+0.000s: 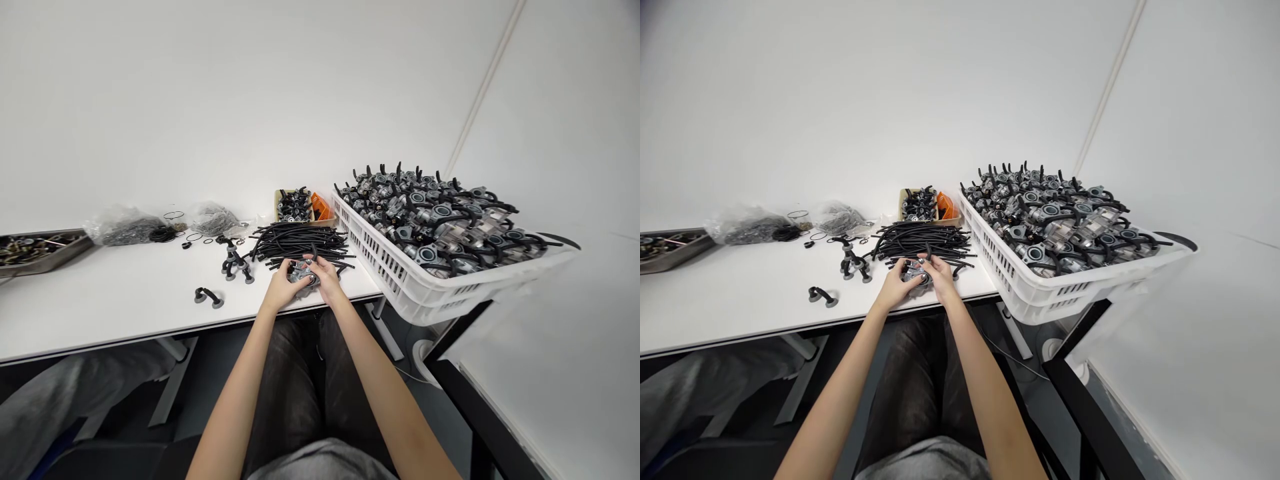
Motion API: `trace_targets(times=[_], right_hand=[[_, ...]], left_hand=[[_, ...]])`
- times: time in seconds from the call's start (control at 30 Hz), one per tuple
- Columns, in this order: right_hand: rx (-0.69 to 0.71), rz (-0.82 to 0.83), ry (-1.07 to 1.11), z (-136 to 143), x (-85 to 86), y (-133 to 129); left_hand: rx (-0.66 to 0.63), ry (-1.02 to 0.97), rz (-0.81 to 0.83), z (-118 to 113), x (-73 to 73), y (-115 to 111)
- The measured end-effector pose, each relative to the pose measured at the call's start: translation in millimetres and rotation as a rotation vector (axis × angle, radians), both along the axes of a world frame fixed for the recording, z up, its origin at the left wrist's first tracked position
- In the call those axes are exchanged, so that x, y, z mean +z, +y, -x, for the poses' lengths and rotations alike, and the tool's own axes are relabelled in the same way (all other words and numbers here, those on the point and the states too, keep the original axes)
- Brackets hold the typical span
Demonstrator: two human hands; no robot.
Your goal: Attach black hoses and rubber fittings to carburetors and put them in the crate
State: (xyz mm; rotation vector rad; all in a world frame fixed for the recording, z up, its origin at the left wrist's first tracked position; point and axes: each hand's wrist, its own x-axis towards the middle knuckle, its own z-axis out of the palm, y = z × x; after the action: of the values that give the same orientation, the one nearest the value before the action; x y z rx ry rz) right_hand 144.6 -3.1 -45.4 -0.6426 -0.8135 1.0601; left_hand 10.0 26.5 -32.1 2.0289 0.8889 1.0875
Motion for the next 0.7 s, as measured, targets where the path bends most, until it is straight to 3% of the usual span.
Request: trace_targets(times=[0.7], right_hand=[[0.010, -0.027, 0.041, -2.4, 1.4, -1.9]], left_hand=[[0.003, 0.009, 0.003, 0.6, 0.8, 0.2]])
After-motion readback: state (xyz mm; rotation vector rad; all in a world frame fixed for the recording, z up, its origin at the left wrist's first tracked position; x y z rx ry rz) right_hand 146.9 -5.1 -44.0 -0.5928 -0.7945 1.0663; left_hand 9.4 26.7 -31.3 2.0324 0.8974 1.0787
